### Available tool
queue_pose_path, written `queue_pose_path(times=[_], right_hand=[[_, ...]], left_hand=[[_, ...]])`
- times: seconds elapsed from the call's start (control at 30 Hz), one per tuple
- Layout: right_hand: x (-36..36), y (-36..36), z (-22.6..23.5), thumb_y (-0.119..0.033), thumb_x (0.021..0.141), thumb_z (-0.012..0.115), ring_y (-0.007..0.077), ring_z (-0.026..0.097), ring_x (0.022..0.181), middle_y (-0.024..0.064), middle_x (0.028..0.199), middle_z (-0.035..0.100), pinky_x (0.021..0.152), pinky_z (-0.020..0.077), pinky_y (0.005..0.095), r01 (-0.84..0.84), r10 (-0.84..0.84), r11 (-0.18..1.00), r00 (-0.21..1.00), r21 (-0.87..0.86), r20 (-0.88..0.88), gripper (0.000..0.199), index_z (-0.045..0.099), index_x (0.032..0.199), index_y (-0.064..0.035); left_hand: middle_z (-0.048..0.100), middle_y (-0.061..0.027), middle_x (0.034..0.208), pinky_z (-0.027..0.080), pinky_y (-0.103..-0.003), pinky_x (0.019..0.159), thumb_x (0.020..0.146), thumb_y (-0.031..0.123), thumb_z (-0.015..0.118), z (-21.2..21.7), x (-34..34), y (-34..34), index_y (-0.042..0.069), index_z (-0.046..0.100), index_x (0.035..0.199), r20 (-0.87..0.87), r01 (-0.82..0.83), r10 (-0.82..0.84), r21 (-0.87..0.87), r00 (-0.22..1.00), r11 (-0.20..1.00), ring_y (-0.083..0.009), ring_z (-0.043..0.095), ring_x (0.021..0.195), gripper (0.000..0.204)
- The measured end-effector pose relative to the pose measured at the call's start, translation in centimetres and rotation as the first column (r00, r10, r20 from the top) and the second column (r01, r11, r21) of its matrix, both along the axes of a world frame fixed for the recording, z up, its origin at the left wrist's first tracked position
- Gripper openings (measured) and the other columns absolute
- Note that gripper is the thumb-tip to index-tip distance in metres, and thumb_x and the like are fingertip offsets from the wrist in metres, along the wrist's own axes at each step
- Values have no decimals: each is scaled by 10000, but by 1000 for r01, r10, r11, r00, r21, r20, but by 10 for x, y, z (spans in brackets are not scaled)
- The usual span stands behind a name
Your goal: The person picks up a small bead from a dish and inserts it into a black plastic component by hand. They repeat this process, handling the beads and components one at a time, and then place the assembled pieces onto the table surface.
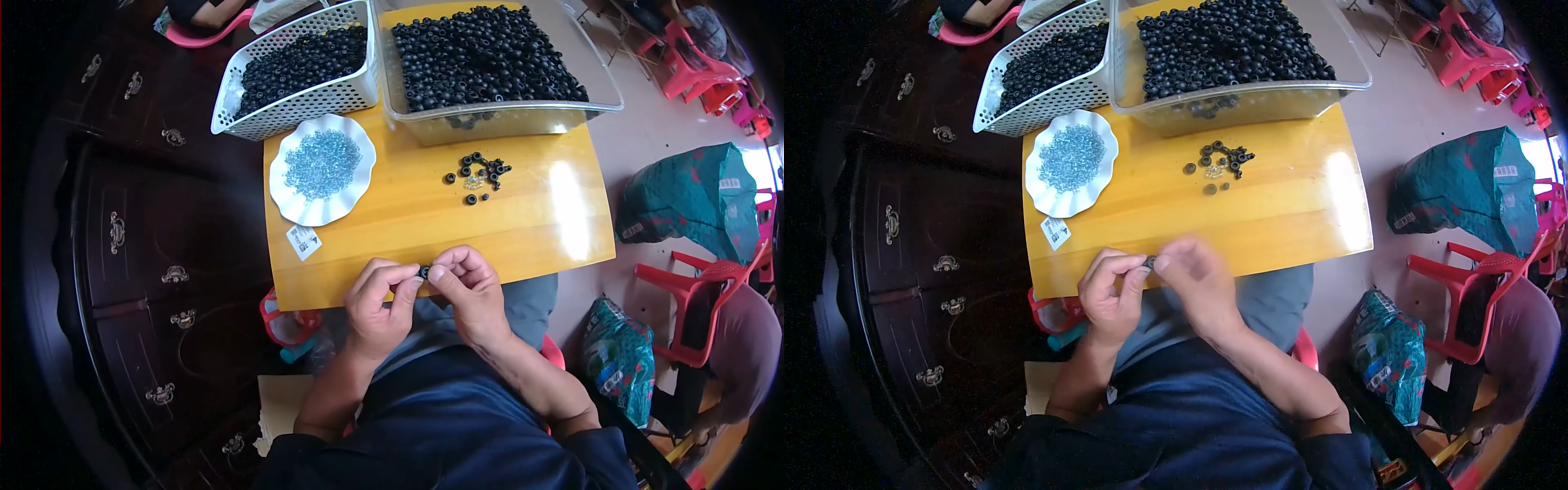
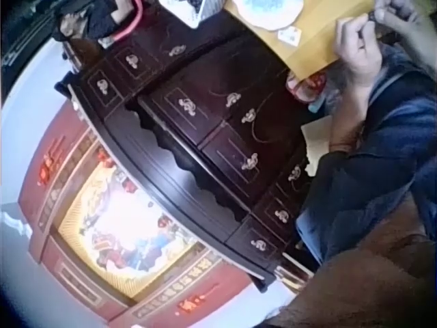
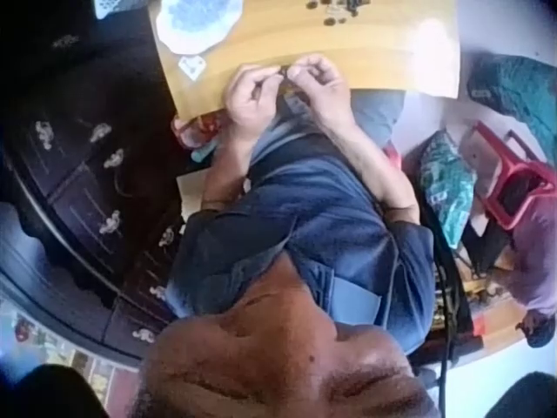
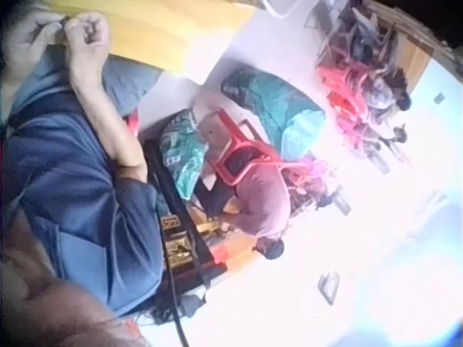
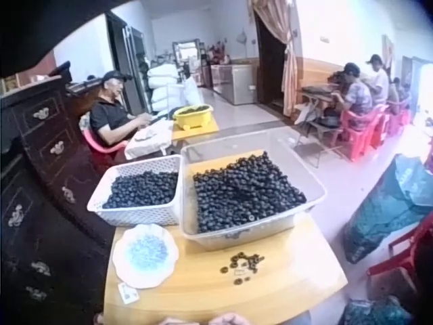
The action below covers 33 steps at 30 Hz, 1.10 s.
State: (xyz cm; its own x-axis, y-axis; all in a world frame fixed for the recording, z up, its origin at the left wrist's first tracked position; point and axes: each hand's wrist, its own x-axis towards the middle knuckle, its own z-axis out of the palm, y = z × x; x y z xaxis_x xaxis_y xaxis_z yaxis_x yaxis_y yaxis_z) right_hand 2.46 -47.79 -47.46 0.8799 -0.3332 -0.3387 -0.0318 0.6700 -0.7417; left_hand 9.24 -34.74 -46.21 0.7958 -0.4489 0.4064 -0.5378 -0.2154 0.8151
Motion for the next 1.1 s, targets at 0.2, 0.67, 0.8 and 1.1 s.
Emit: queue_pose_path(times=[0.2,0.67,0.8,1.1], right_hand=[[-4,2,-3,-97,969,707,65,591,771,1,870,659,673,471,218,21,-17,997,999,-79,50,111,617,1014,-50],[3,-25,5,-113,965,720,68,604,780,17,920,662,699,496,212,-290,289,957,932,-28,217,227,539,1093,-64],[1,-28,-1,-98,941,745,85,638,777,26,893,670,717,519,218,-308,312,950,926,-53,212,254,538,1081,-57],[5,-25,2,-99,956,725,95,646,800,23,873,661,723,518,229,-368,365,929,902,-34,230,193,567,1060,-59]], left_hand=[[668,-116,827,522,-309,652,870,-42,716,0,-5,-3,-4,689,973,-65,-66,65,-22,996,998,-238,661,723,113],[593,-46,870,439,-238,703,923,91,737,14,32,26,-31,682,1225,-385,393,-425,-163,819,905,-121,552,770,331],[625,-56,820,442,-262,677,915,149,747,21,32,24,-14,726,1154,-327,447,-463,-127,824,885,-140,575,740,290],[650,-65,785,430,-268,600,904,124,759,18,30,26,-7,743,1047,-253,396,-437,-199,863,897,-141,599,665,194]])
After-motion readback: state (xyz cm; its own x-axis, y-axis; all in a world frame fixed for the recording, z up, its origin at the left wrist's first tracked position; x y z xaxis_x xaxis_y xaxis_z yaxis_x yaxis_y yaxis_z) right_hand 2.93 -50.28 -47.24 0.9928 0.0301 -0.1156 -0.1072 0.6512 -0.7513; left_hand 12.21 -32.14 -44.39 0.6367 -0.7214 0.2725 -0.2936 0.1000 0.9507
